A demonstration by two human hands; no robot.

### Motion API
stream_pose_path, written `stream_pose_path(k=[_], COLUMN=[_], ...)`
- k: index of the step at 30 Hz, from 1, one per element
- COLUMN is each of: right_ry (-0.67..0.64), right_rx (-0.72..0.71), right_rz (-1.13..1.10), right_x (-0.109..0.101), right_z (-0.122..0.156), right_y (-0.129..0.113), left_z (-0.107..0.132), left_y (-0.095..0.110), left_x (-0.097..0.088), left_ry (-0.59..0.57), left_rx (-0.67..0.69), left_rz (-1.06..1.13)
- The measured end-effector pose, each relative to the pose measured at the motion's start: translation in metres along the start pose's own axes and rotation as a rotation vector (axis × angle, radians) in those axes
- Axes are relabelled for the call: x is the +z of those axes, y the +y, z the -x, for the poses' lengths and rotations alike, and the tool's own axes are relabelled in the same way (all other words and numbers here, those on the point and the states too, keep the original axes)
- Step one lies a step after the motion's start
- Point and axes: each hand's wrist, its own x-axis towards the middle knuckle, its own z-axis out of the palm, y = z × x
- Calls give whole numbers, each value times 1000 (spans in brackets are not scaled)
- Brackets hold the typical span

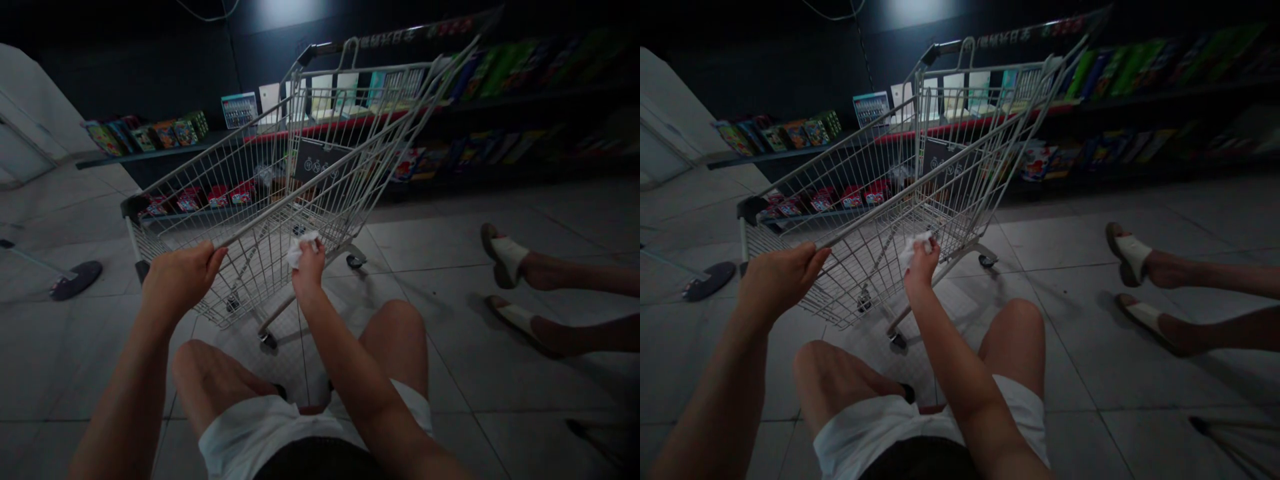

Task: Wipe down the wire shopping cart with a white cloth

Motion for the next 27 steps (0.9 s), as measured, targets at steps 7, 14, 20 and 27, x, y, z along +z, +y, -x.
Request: stream_pose_path(k=[7,14,20,27], right_ry=[-393,-441,-374,-456], right_rx=[-952,-940,-944,-1111], right_rz=[506,809,713,681], right_x=[59,-14,-18,33], right_z=[18,28,41,33], right_y=[-87,-16,-38,-70], left_z=[2,2,2,5], left_y=[2,-1,0,-2], left_x=[-3,-3,-3,-2], left_ry=[-1,-5,-24,38], left_rx=[7,3,0,-31], left_rz=[-33,-23,-11,119])
